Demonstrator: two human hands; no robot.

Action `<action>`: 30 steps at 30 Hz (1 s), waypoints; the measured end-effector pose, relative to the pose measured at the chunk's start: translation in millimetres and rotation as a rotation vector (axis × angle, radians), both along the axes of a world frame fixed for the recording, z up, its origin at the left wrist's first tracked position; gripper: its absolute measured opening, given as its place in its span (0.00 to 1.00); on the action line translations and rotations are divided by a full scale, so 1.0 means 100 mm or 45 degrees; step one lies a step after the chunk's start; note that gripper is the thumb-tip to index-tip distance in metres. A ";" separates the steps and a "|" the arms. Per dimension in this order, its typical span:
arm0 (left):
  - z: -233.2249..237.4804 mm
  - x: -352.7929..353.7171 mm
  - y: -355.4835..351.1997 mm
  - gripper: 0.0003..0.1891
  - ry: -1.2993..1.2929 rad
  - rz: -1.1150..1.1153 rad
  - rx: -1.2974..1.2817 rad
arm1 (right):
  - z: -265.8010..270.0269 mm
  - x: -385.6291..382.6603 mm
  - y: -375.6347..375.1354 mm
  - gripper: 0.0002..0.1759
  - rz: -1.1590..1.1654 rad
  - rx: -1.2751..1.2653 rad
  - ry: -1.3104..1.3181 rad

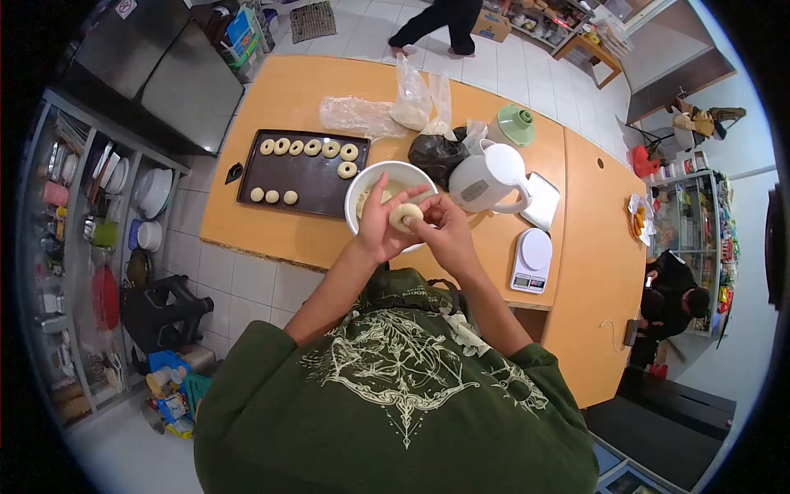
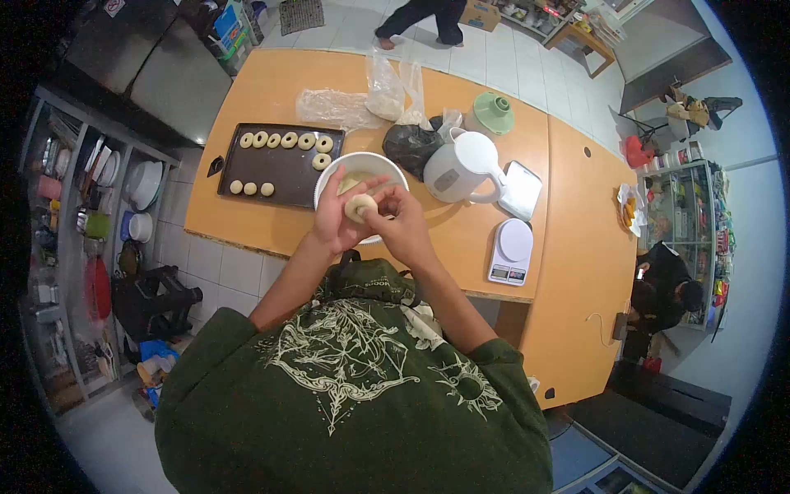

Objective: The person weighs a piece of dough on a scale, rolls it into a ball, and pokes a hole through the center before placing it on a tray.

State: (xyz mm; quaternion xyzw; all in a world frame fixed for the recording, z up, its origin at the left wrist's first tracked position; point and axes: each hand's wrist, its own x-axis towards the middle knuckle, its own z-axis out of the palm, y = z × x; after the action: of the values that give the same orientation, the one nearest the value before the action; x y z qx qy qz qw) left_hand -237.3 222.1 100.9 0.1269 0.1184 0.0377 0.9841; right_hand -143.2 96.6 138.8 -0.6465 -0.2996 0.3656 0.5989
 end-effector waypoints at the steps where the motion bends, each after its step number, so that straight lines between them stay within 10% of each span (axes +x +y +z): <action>1: 0.08 -0.04 0.00 0.47 0.057 -0.001 0.182 | -0.03 0.02 0.02 0.17 -0.070 0.138 0.297; 6: 0.16 -0.20 -0.13 0.18 0.286 0.214 0.665 | -0.02 0.15 -0.04 0.23 -0.071 0.070 0.575; 13: 0.07 -0.23 -0.10 0.14 0.458 0.345 1.138 | -0.05 0.16 -0.04 0.23 -0.019 0.043 0.516; 25: 0.11 -0.24 -0.13 0.09 0.342 0.301 0.564 | -0.16 0.21 -0.09 0.21 0.052 0.152 0.634; 30: -0.02 -0.21 -0.13 0.09 0.365 0.309 1.123 | -0.16 0.20 -0.08 0.21 0.032 0.212 0.704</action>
State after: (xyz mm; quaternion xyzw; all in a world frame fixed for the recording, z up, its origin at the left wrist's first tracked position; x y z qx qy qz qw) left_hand -258.6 209.4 99.2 0.5215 0.2396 0.1811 0.7986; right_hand -123.0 88.2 123.3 -0.4671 -0.1618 0.5095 0.7043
